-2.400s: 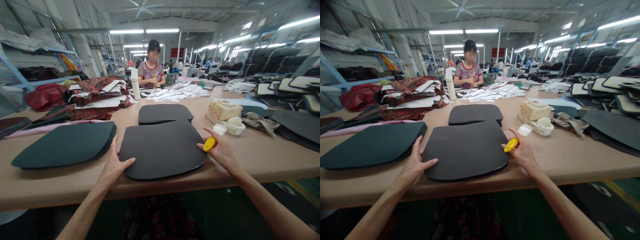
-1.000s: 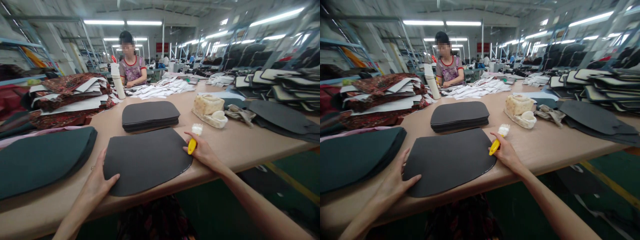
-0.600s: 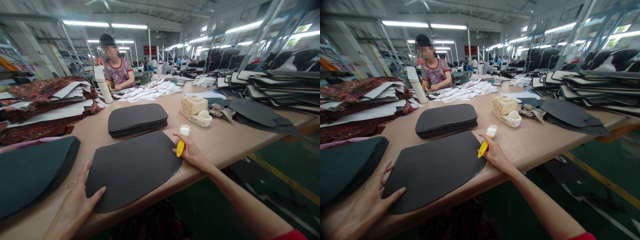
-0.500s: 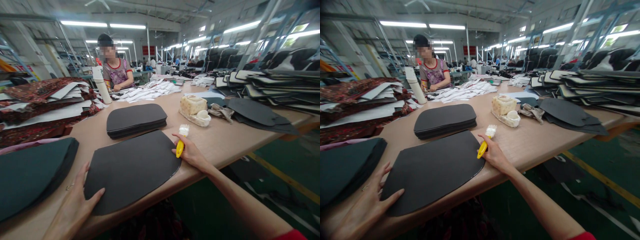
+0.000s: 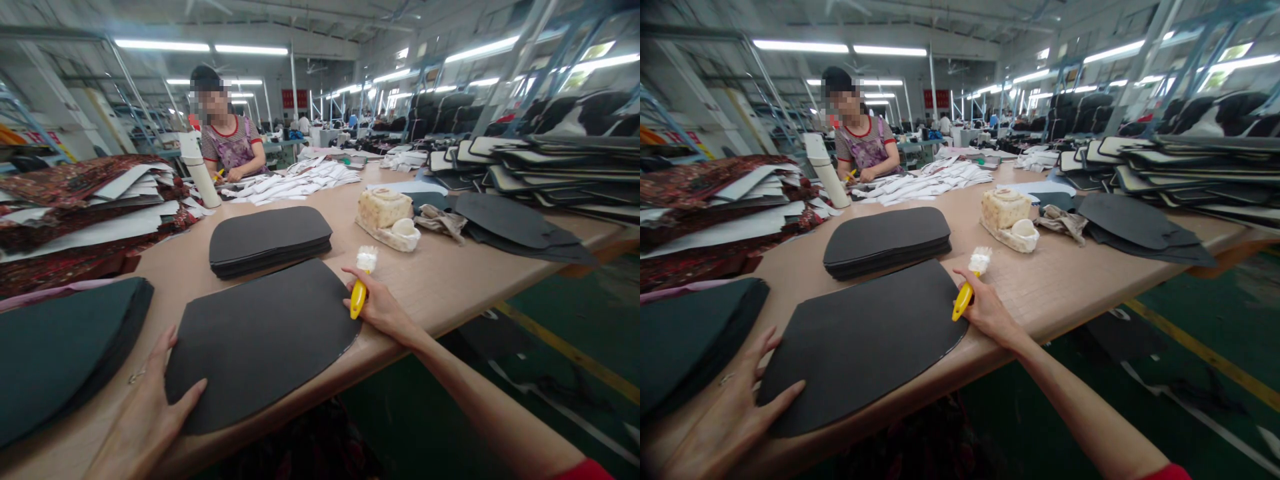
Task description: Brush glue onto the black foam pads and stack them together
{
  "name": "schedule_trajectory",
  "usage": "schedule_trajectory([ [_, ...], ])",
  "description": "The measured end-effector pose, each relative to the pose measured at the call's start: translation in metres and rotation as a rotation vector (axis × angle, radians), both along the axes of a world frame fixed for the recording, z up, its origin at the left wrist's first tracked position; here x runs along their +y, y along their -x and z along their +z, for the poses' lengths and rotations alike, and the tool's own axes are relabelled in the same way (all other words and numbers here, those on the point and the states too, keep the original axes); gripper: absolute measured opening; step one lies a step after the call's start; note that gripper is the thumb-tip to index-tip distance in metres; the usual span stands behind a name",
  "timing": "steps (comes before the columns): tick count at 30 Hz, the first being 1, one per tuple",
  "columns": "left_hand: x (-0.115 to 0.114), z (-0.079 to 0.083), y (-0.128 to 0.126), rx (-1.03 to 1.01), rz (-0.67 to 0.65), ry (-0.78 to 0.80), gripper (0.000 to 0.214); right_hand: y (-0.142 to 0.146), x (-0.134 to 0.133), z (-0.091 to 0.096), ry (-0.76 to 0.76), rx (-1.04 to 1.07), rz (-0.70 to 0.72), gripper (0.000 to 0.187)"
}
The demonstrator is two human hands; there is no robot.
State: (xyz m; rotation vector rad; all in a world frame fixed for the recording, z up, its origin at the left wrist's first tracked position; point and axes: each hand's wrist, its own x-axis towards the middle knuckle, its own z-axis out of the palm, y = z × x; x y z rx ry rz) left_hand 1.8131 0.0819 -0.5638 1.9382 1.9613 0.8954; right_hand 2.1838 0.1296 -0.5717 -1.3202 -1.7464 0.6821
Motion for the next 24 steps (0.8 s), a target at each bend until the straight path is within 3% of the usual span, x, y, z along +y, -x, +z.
schedule_trajectory([
  [6, -0.008, 0.008, -0.006, 0.046, -0.019, 0.027, 0.077, 0.001, -0.004, -0.002, -0.006, -0.112, -0.049, 0.053],
  [13, -0.021, 0.018, -0.014, 0.106, -0.042, 0.075, 0.068, -0.008, 0.001, -0.021, -0.105, -0.293, -0.127, 0.058],
  [24, -0.028, 0.018, -0.017, 0.141, -0.042, 0.077, 0.062, -0.007, -0.001, -0.026, -0.159, -0.378, -0.148, 0.054],
])
